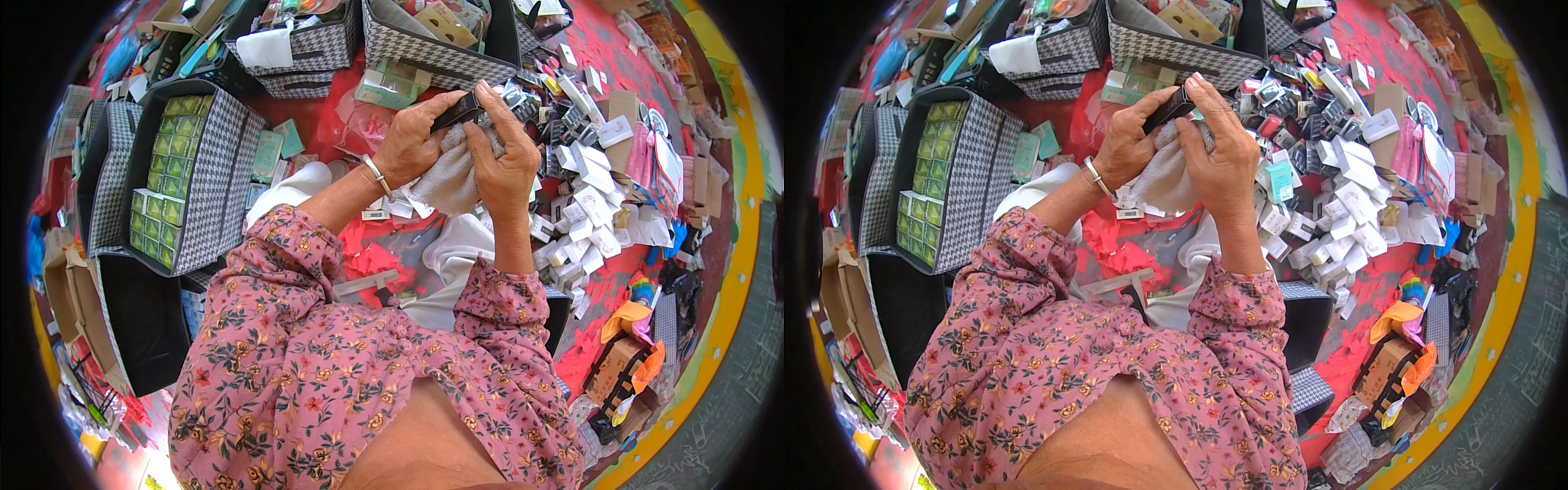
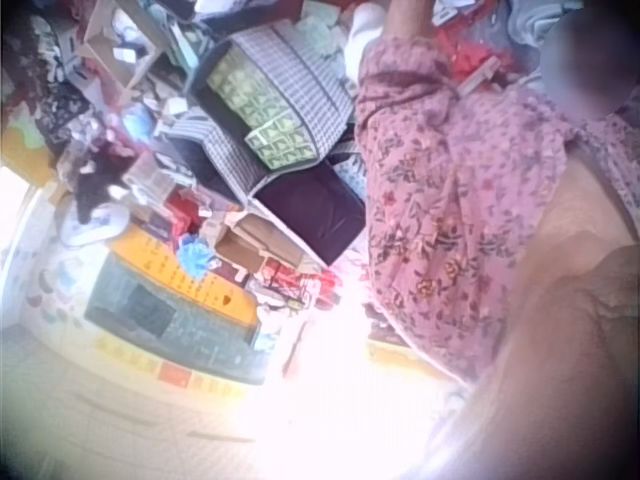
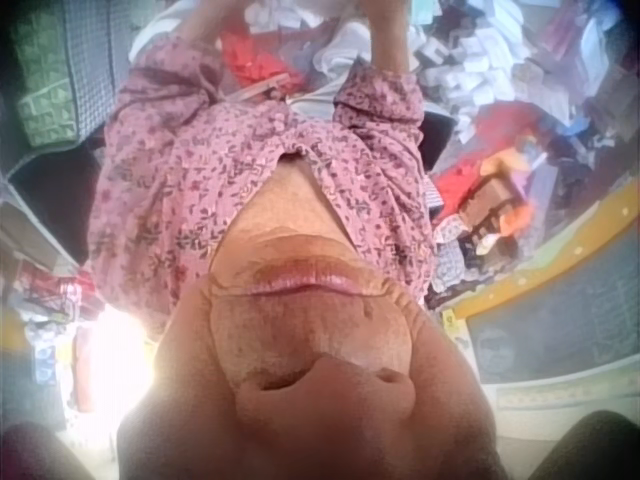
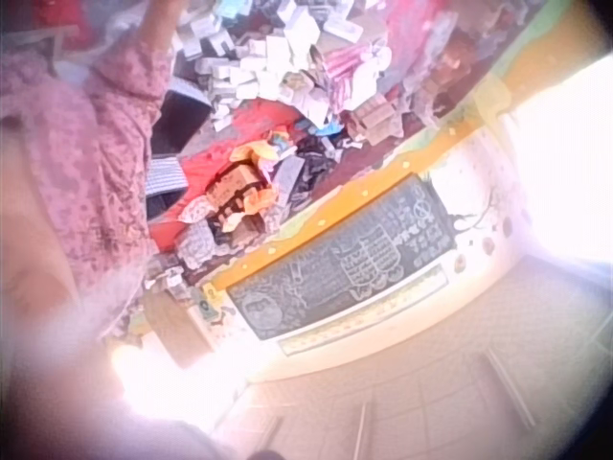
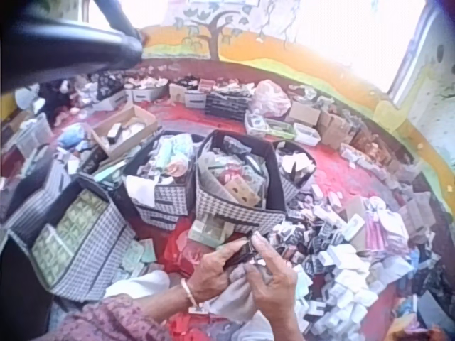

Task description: The person picks up various small boxes and items from a floor littered with packaging materials, wipes each item with a cloth, and places them into a larger bin.

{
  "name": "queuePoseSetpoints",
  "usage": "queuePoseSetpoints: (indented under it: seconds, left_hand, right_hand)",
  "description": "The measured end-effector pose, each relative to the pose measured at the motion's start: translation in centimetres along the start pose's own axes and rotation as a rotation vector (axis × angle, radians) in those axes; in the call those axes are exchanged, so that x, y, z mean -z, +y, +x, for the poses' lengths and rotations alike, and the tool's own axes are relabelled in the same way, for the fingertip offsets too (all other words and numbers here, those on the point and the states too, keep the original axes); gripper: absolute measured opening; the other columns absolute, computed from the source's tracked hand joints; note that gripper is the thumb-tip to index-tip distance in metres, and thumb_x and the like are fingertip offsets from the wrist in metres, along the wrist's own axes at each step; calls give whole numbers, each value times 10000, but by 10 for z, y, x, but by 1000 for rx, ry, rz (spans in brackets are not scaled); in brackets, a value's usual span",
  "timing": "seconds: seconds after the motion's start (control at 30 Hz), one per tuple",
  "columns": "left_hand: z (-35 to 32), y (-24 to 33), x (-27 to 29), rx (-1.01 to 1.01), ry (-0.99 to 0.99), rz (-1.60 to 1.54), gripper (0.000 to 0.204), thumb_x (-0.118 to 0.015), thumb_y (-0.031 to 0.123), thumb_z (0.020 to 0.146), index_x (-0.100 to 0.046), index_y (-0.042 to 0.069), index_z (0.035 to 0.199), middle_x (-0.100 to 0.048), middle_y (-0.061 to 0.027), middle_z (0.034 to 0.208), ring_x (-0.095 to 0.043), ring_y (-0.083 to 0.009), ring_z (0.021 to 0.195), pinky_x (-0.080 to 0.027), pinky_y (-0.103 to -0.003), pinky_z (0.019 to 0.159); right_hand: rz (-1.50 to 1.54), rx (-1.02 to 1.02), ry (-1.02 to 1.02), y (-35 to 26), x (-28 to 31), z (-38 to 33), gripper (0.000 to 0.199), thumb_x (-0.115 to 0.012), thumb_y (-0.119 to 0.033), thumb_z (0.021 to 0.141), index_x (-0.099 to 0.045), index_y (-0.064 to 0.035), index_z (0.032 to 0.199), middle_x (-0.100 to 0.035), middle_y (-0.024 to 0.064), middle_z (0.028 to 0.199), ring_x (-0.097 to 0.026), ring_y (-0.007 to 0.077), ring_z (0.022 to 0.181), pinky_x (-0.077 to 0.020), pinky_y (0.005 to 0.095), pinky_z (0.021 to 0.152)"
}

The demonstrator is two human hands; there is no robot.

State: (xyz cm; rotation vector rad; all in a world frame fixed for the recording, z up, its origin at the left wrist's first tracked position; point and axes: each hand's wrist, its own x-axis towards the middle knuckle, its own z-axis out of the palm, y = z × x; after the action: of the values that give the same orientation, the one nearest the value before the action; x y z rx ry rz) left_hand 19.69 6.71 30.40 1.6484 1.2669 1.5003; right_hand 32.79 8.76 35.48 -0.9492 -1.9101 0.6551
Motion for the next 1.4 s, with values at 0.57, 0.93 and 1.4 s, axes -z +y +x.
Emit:
queuePoseSetpoints:
  seconds: [0.57,0.93,1.4]
  left_hand:
    - [14,-2,29,624,-499,-740,438,-452,242,888,-383,-7,1242,-546,-85,1034,-575,-113,819,-483,-215,707]
    - [5,-6,20,878,-368,-1479,424,-366,307,922,-291,135,1302,-517,-72,942,-460,-87,520,-397,-166,333]
    - [1,-2,4,941,-153,-807,552,-273,555,870,-446,132,1179,-556,-41,828,-555,-110,637,-445,-240,395]
  right_hand:
    - [897,-945,-187,66,7,6,212,-636,-81,749,-581,-2,938,-604,32,784,-568,91,651,-448,186,576]
    - [715,-771,-87,50,13,12,158,-593,-159,803,-607,-17,871,-609,43,795,-572,98,621,-461,213,561]
    - [-339,21,84,36,-26,13,279,-655,-333,717,-586,-71,781,-561,93,777,-571,268,677,-455,351,585]
